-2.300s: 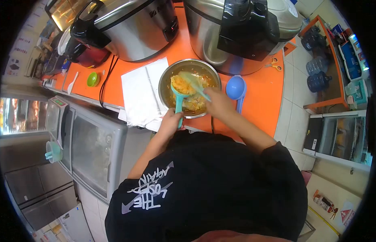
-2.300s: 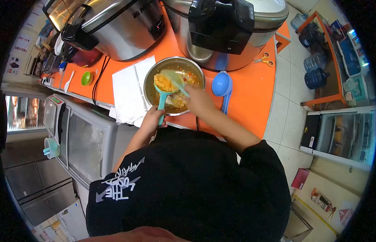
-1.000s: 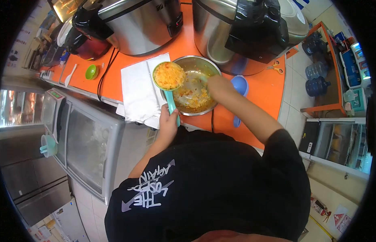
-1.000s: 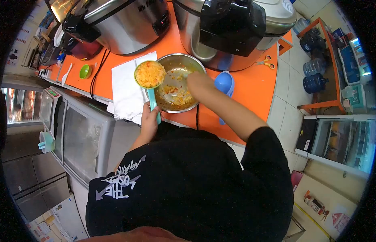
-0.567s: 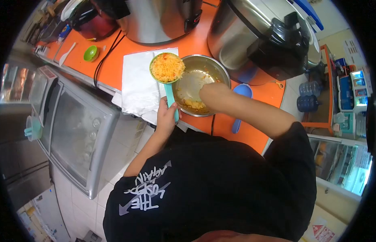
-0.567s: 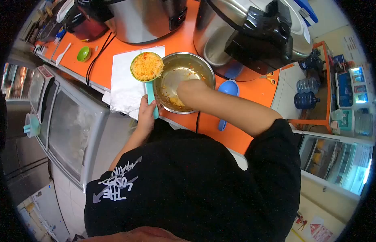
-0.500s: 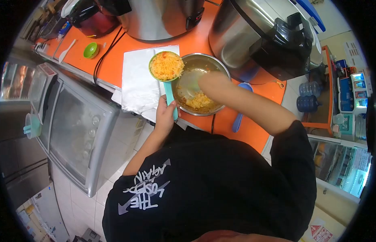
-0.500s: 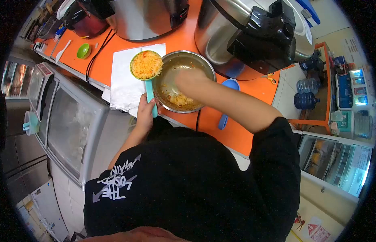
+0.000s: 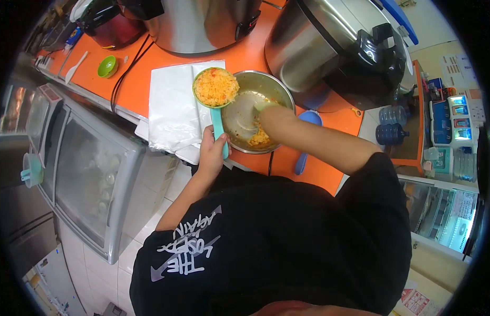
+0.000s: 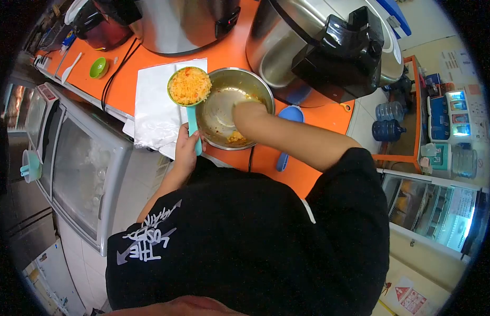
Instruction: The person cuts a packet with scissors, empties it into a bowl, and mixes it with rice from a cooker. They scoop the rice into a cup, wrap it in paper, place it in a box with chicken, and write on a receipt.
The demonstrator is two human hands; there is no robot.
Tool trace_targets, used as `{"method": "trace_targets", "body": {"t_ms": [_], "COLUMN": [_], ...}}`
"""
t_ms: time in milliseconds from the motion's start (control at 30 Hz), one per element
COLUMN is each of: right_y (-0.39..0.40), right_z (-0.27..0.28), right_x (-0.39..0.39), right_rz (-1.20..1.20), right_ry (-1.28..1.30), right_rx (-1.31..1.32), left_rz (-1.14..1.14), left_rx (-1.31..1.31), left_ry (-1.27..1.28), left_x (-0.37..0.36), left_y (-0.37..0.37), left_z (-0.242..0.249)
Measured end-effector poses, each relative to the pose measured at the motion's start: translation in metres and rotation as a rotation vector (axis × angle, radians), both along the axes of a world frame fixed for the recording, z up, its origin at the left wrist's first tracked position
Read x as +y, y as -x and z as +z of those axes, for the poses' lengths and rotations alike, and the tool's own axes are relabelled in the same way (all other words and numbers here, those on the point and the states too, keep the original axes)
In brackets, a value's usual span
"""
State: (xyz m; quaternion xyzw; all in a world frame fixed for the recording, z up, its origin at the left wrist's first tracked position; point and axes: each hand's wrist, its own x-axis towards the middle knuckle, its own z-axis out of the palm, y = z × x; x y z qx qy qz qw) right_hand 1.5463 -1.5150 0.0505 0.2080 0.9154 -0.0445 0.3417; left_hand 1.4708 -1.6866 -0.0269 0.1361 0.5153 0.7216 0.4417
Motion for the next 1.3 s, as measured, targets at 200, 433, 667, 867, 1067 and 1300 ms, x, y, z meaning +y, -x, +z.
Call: {"method": "trace_targets", "body": {"t_ms": [200,433,667,867,1067,1300], "right_y": [-0.009,0.013,0.017,-0.006,-0.058,-0.113], "right_z": [0.033,0.018,0.023,0.062,0.054,0.0], "right_x": [0.013,0.048,0.033,0.035,0.057,0.064], "right_rz": [0.183,0.09,0.331,0.595,0.269,-0.388], "right_ry": [-0.053,-0.172,0.069,0.039,0.171,0.46], "right_rx": [0.061,-0.143,0.049,0.299,0.484,0.526], "left_rz": [-0.024,-0.008,-0.02,-0.032,-0.057,-0.076], "left_rx": [0.013,-0.048,-0.128,0.002,0.091,0.089], "left_ry": [0.028,-0.008,-0.19,-0.216,-0.123,-0.014], "left_x": [-0.001,-0.003,0.001,0.014,0.016,0.002], "left_y": [-0.001,-0.003,-0.014,-0.013,-0.011,0.002], "left_z": [-0.002,0.001,0.023,0.048,0.051,0.035]}}
